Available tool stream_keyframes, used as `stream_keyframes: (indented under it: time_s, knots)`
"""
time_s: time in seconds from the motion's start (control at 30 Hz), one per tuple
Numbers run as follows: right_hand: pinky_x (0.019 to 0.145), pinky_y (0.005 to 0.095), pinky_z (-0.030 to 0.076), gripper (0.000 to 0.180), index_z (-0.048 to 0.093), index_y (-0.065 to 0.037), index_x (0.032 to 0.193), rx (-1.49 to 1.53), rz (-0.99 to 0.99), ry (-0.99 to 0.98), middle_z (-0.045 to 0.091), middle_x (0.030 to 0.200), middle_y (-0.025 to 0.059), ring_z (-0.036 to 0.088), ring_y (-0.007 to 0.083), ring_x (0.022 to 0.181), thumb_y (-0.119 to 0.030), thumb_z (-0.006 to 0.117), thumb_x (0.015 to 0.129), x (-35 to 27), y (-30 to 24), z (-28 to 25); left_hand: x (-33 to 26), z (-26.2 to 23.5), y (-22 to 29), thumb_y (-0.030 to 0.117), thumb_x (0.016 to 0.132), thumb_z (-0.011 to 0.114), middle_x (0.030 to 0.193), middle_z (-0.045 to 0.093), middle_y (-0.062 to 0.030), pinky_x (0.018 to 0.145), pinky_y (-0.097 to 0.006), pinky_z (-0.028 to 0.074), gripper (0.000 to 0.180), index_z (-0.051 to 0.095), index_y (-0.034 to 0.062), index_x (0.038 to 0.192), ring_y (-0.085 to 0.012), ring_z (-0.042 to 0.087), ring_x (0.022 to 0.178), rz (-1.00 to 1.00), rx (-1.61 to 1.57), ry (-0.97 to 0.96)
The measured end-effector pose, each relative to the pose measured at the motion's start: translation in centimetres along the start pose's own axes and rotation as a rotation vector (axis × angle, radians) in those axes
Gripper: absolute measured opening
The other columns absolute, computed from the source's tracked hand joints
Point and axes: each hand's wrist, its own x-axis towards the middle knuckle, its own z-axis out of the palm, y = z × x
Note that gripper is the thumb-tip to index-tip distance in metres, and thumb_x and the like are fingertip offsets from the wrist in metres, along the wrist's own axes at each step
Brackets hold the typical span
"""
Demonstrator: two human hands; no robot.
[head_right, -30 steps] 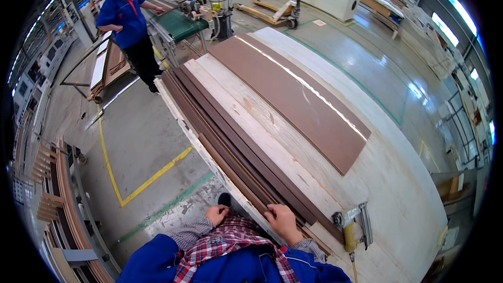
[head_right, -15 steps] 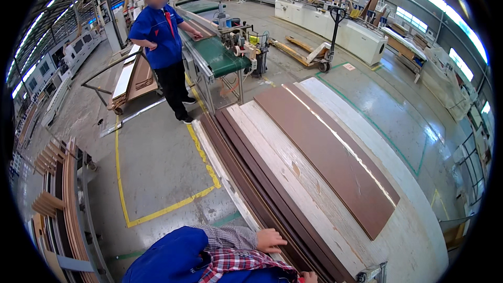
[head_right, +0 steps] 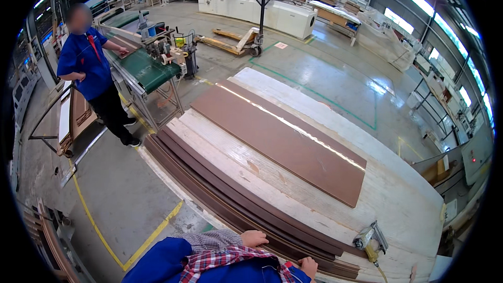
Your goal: The person applies adhesive to the edges of large brown wood panels and attaches thin wooden strips to them. They use a pneumatic nail gun to secure the strips in place. The person works on multiple panels sequentially, stacking the finished pieces on the workbench.
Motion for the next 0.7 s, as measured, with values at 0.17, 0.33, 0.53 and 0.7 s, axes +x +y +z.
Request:
stream_keyframes:
  time_s: [0.17, 0.33, 0.53, 0.7]
  knots:
    - [0.07, 0.0412, 0.045, 0.023, 0.064, -0.016, 0.079, -0.009, 0.021, -0.079, 0.056, 0.085, 0.005, 0.057, 0.0271, 0.085, -0.036, 0.063, 0.069, -0.2, 3.4, 2.6, 0.1, -1.1, 0.7, 0.025, 0.074, 0.058, 0.084, 0.053, -0.0097, 0.07, -0.038, 0.048, 0.026, 0.061, 0.0098, 0.095, -0.028, 0.056, 0.086, -0.038, -0.021, -0.035]
    - [0.072, 0.0423, 0.046, 0.023, 0.064, -0.016, 0.081, 0.096, 0.087, -0.065, 0.056, 0.087, 0.0083, 0.057, 0.03, 0.084, -0.035, 0.064, 0.069, -0.7, 4.2, 3.8, 0.0, -0.4, 0.1, 0.033, 0.076, 0.059, 0.084, 0.053, -0.0082, 0.068, -0.037, 0.048, 0.03, 0.059, 0.0094, 0.094, -0.0277, 0.056, 0.084, 0.013, -0.042, -0.003]
    - [0.079, 0.0449, 0.043, 0.035, 0.06, -0.007, 0.093, 0.26, 0.118, -0.211, 0.056, 0.102, 0.0227, 0.054, 0.0362, 0.093, -0.038, 0.062, 0.076, 0.2, -2.3, -2.7, 0.0, -0.5, 1.7, 0.023, 0.074, 0.057, 0.087, 0.055, -0.0085, 0.06, -0.035, 0.052, 0.021, 0.064, 0.0076, 0.086, -0.0243, 0.057, 0.087, -0.189, 0.232, -0.187]
    - [0.077, 0.0442, 0.044, 0.032, 0.061, -0.009, 0.091, 0.22, 0.105, -0.219, 0.056, 0.098, 0.0198, 0.055, 0.0349, 0.091, -0.037, 0.063, 0.075, 2.8, -3.3, -2.4, 0.3, 1.2, 0.8, 0.022, 0.07, 0.058, 0.089, 0.056, -0.0132, 0.059, -0.036, 0.052, 0.021, 0.066, 0.0041, 0.077, -0.027, 0.058, 0.088, -0.231, 0.289, -0.101]
